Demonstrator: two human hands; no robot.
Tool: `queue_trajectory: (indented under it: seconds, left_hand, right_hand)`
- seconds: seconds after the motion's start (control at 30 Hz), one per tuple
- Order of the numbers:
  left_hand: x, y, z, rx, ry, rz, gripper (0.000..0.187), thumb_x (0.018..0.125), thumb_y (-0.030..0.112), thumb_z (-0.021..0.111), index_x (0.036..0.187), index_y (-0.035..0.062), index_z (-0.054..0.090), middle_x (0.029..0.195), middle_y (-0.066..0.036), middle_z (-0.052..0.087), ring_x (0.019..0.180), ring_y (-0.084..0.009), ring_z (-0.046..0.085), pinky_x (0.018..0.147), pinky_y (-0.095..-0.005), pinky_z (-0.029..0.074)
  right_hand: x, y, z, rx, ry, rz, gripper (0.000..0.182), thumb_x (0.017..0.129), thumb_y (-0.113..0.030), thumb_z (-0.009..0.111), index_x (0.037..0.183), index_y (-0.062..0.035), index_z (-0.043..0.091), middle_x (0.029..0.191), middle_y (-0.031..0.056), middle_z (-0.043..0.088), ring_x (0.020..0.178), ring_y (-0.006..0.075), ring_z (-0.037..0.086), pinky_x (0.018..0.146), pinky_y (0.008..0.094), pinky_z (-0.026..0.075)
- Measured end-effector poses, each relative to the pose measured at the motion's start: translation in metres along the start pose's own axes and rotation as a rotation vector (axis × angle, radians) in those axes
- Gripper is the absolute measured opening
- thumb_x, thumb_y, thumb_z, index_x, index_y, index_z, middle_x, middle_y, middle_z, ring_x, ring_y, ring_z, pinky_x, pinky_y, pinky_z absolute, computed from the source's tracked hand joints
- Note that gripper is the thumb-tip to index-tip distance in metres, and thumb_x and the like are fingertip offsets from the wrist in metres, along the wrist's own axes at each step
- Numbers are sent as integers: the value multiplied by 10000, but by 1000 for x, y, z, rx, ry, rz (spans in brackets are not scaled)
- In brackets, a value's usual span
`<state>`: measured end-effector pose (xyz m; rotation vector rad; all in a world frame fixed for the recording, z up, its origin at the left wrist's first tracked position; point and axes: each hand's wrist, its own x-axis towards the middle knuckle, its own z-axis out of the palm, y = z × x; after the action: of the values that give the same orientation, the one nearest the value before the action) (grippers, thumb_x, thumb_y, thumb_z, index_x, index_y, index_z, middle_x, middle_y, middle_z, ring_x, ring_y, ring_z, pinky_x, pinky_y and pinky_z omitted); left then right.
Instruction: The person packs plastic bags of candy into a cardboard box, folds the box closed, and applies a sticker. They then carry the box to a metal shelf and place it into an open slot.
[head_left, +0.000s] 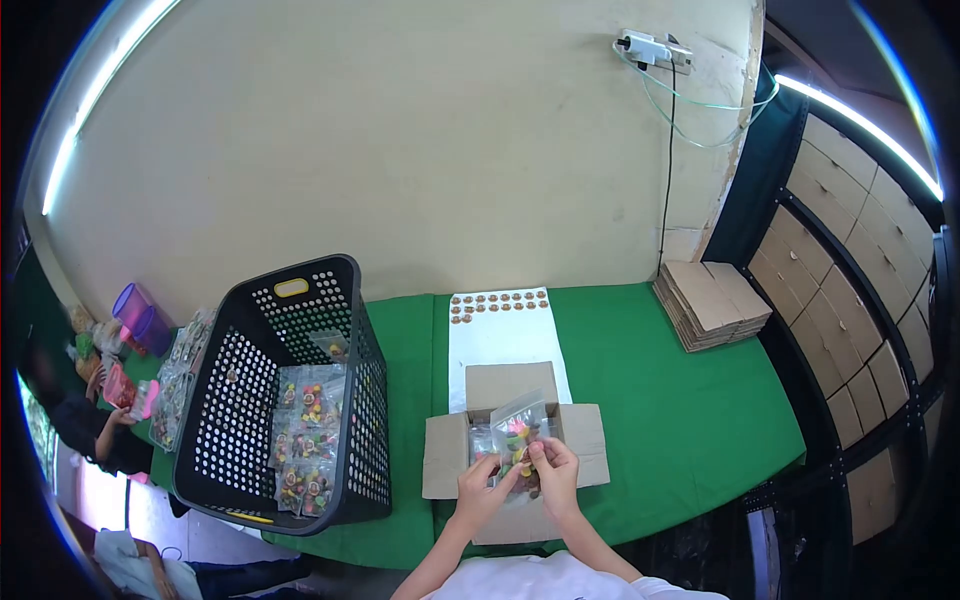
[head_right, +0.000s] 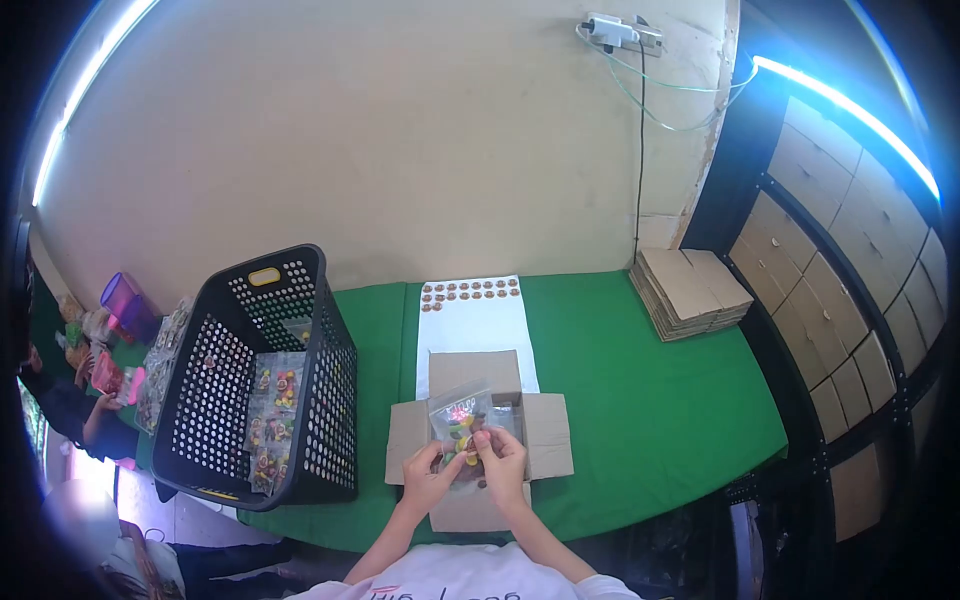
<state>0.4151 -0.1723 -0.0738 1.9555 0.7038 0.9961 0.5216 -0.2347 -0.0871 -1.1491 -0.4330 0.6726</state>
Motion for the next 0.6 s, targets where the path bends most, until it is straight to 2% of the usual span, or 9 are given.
queue_trajectory:
  seconds: [0.07, 0.17, 0.27, 0.37, 0.47, 0.53, 0.6]
  left_hand:
    - [-1, -7, -3, -13, 59, 135, 213, 715, 150, 732, 826, 4, 624, 663, -60, 585, 541, -110, 518, 491, -248, 402]
    - [0, -12, -14, 42, 9, 103, 254, 725, 166, 730, 872, -13, 626, 750, -95, 620, 633, -171, 595, 554, -266, 461]
    - [3, -18, -18, 3, 8, 3, 265, 732, 177, 729, 890, -12, 631, 786, -87, 639, 630, -141, 596, 551, -261, 465]
    - [3, -39, -11, -459, 6, -241, 286, 754, 215, 715, 912, -10, 634, 811, -76, 655, 645, -101, 590, 548, -247, 460]
    - [6, -46, -19, -204, -48, -318, 287, 786, 238, 685, 924, -9, 634, 814, -69, 661, 666, -77, 581, 558, -238, 455]
    - [5, -55, -13, -263, -24, -278, 277, 799, 236, 670, 920, -10, 633, 786, -75, 656, 661, -84, 580, 563, -238, 451]
    - [7, -57, -11, -246, -43, -272, 263, 810, 229, 658, 917, -9, 632, 772, -79, 651, 660, -90, 579, 569, -241, 450]
  right_hand:
    - [-2, 1, 5, -4, 10, -16, 197, 858, -185, 613, 908, 4, 588, 786, 21, 616, 683, 65, 550, 607, 206, 444]
    - [2, 3, 10, -58, -33, -34, 191, 859, -179, 612, 910, 4, 588, 796, 22, 617, 701, 68, 553, 627, 208, 445]
    - [13, 2, 9, -46, -120, 31, 169, 855, -150, 612, 919, 5, 587, 819, 25, 617, 732, 73, 562, 659, 213, 450]
    - [14, -1, 14, -29, -173, 76, 151, 847, -116, 612, 931, 6, 586, 844, 29, 614, 763, 78, 569, 692, 217, 453]
    - [11, 14, 14, -55, -191, 129, 143, 835, -100, 619, 929, 5, 593, 861, 32, 612, 775, 78, 569, 703, 226, 456]
    - [10, 26, 20, -6, -182, 101, 143, 832, -103, 625, 925, 2, 597, 844, 28, 612, 763, 75, 567, 686, 228, 458]
    - [12, 36, 16, -95, -122, 103, 136, 838, -117, 622, 906, -2, 599, 797, 17, 609, 721, 69, 560, 641, 225, 456]
